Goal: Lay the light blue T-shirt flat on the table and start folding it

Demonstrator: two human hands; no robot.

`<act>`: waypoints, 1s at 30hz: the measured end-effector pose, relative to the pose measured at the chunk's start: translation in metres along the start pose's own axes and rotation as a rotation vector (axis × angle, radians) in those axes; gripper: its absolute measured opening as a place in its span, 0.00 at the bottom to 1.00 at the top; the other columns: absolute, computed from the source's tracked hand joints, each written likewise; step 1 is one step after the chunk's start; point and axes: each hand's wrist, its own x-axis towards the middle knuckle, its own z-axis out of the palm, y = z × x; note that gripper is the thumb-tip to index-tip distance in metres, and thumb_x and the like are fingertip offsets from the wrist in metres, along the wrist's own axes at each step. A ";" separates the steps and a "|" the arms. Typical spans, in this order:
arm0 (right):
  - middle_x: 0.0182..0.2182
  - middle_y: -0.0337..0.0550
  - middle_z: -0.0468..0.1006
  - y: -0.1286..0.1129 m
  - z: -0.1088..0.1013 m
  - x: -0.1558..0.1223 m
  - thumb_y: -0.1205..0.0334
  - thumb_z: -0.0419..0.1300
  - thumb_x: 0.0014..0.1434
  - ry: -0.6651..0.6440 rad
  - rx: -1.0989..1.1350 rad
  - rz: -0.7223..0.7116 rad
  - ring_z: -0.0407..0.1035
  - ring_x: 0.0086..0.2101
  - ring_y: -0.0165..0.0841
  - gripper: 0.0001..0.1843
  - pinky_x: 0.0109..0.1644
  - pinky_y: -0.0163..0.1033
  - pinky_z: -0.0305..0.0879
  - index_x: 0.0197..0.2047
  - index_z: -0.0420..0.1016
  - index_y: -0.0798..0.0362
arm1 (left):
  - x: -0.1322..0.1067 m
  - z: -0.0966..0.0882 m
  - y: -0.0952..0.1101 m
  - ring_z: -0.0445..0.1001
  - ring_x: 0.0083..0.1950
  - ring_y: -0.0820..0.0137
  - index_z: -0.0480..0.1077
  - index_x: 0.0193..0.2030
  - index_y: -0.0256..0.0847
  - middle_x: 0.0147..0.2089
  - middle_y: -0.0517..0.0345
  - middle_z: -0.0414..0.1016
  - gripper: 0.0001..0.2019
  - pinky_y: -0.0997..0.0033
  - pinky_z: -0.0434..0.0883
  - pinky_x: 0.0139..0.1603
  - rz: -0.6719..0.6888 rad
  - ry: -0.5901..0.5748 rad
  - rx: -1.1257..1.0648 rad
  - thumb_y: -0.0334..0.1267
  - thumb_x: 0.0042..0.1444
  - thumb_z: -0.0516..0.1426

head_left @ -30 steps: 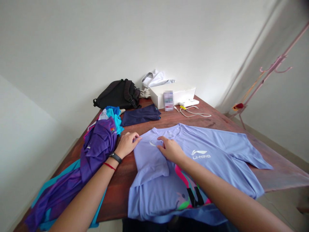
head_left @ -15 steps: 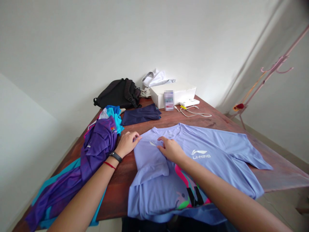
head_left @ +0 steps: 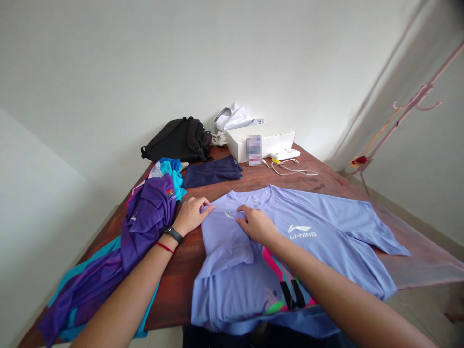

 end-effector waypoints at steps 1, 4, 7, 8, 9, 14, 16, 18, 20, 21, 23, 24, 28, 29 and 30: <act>0.40 0.45 0.83 0.000 0.000 0.000 0.57 0.57 0.64 -0.003 -0.003 0.002 0.77 0.40 0.38 0.20 0.41 0.36 0.61 0.58 0.71 0.49 | 0.000 0.000 0.000 0.73 0.38 0.64 0.74 0.38 0.44 0.34 0.57 0.77 0.15 0.67 0.64 0.40 -0.001 0.000 -0.001 0.52 0.65 0.56; 0.39 0.45 0.83 0.001 0.001 0.000 0.57 0.57 0.65 -0.002 -0.011 0.003 0.77 0.40 0.38 0.19 0.41 0.36 0.61 0.58 0.71 0.48 | 0.000 0.001 -0.001 0.73 0.38 0.64 0.74 0.39 0.44 0.34 0.57 0.77 0.14 0.68 0.64 0.41 -0.001 0.001 -0.005 0.51 0.65 0.56; 0.38 0.44 0.83 0.002 0.002 0.000 0.56 0.57 0.64 0.008 -0.012 0.000 0.77 0.40 0.39 0.19 0.41 0.36 0.61 0.57 0.72 0.48 | 0.000 0.001 -0.002 0.73 0.38 0.64 0.75 0.39 0.44 0.34 0.57 0.77 0.14 0.68 0.64 0.41 0.001 0.005 -0.003 0.51 0.65 0.56; 0.37 0.44 0.83 0.002 0.003 0.000 0.56 0.57 0.64 0.009 -0.013 0.001 0.77 0.40 0.39 0.18 0.41 0.36 0.61 0.57 0.72 0.47 | 0.000 0.001 -0.002 0.73 0.38 0.64 0.75 0.38 0.44 0.33 0.57 0.77 0.14 0.68 0.64 0.41 0.002 0.005 -0.001 0.51 0.65 0.56; 0.37 0.44 0.83 0.002 0.003 0.000 0.56 0.58 0.64 0.010 -0.016 0.004 0.77 0.40 0.39 0.18 0.41 0.36 0.61 0.57 0.72 0.47 | 0.000 0.001 -0.001 0.73 0.38 0.64 0.75 0.38 0.44 0.33 0.57 0.77 0.14 0.68 0.64 0.41 0.003 0.004 0.001 0.51 0.65 0.56; 0.36 0.45 0.83 0.002 0.003 0.001 0.55 0.57 0.65 0.009 -0.025 0.004 0.77 0.40 0.40 0.18 0.42 0.36 0.62 0.57 0.73 0.48 | 0.000 0.000 -0.001 0.73 0.37 0.64 0.75 0.38 0.43 0.33 0.58 0.76 0.14 0.68 0.64 0.40 0.003 0.002 0.005 0.52 0.64 0.56; 0.36 0.45 0.83 0.002 0.003 0.001 0.56 0.57 0.65 0.005 -0.024 0.005 0.77 0.40 0.39 0.18 0.42 0.37 0.62 0.57 0.72 0.48 | 0.000 0.000 -0.001 0.73 0.38 0.64 0.75 0.38 0.43 0.33 0.58 0.76 0.14 0.68 0.64 0.40 0.004 0.003 0.010 0.52 0.64 0.56; 0.37 0.45 0.83 0.002 0.002 0.001 0.55 0.57 0.65 -0.001 -0.025 0.010 0.77 0.40 0.39 0.19 0.43 0.37 0.62 0.57 0.72 0.48 | 0.000 0.000 -0.001 0.73 0.37 0.64 0.75 0.39 0.44 0.33 0.58 0.76 0.15 0.68 0.64 0.40 0.002 0.005 0.012 0.52 0.64 0.56; 0.37 0.45 0.83 0.002 0.002 0.001 0.55 0.57 0.65 -0.004 -0.028 0.011 0.77 0.41 0.40 0.19 0.43 0.37 0.63 0.57 0.72 0.48 | 0.000 0.001 -0.001 0.73 0.37 0.64 0.75 0.39 0.44 0.32 0.58 0.75 0.15 0.68 0.64 0.40 0.001 0.007 0.011 0.52 0.64 0.56; 0.37 0.45 0.83 0.002 0.002 0.001 0.55 0.57 0.65 -0.004 -0.031 0.010 0.78 0.41 0.40 0.18 0.43 0.37 0.63 0.57 0.72 0.48 | 0.000 0.001 -0.001 0.73 0.37 0.65 0.75 0.39 0.44 0.32 0.58 0.75 0.15 0.68 0.64 0.40 0.001 0.009 0.010 0.52 0.64 0.56; 0.37 0.45 0.83 0.002 0.002 0.000 0.55 0.57 0.65 -0.003 -0.035 0.006 0.78 0.41 0.40 0.18 0.43 0.37 0.63 0.57 0.72 0.47 | 0.000 0.001 -0.001 0.72 0.37 0.65 0.75 0.39 0.43 0.32 0.58 0.75 0.14 0.67 0.64 0.40 0.001 0.010 0.009 0.52 0.64 0.56; 0.38 0.46 0.83 0.002 0.002 0.000 0.55 0.57 0.65 -0.002 -0.037 0.004 0.78 0.41 0.40 0.18 0.43 0.37 0.63 0.57 0.73 0.47 | 0.000 0.001 -0.001 0.72 0.37 0.65 0.75 0.39 0.43 0.32 0.58 0.75 0.14 0.67 0.64 0.40 0.000 0.010 0.009 0.51 0.64 0.56; 0.39 0.46 0.83 0.001 0.001 0.000 0.55 0.57 0.65 -0.003 -0.038 0.002 0.78 0.42 0.41 0.18 0.43 0.38 0.63 0.57 0.73 0.47 | 0.000 -0.001 -0.001 0.72 0.37 0.64 0.74 0.39 0.43 0.32 0.58 0.74 0.13 0.67 0.64 0.39 -0.002 -0.003 0.013 0.50 0.63 0.57; 0.39 0.46 0.83 0.001 0.001 0.000 0.55 0.57 0.65 -0.002 -0.038 0.001 0.78 0.42 0.41 0.18 0.44 0.38 0.63 0.57 0.73 0.47 | 0.000 -0.001 -0.001 0.72 0.37 0.64 0.74 0.39 0.43 0.32 0.58 0.74 0.12 0.68 0.64 0.39 -0.003 -0.006 0.016 0.50 0.63 0.58; 0.39 0.46 0.84 0.000 0.001 -0.001 0.56 0.57 0.65 0.000 -0.039 0.001 0.78 0.42 0.40 0.18 0.44 0.38 0.63 0.56 0.74 0.47 | 0.000 -0.001 -0.001 0.72 0.37 0.64 0.74 0.39 0.43 0.32 0.58 0.74 0.12 0.68 0.64 0.39 -0.003 -0.008 0.021 0.50 0.63 0.58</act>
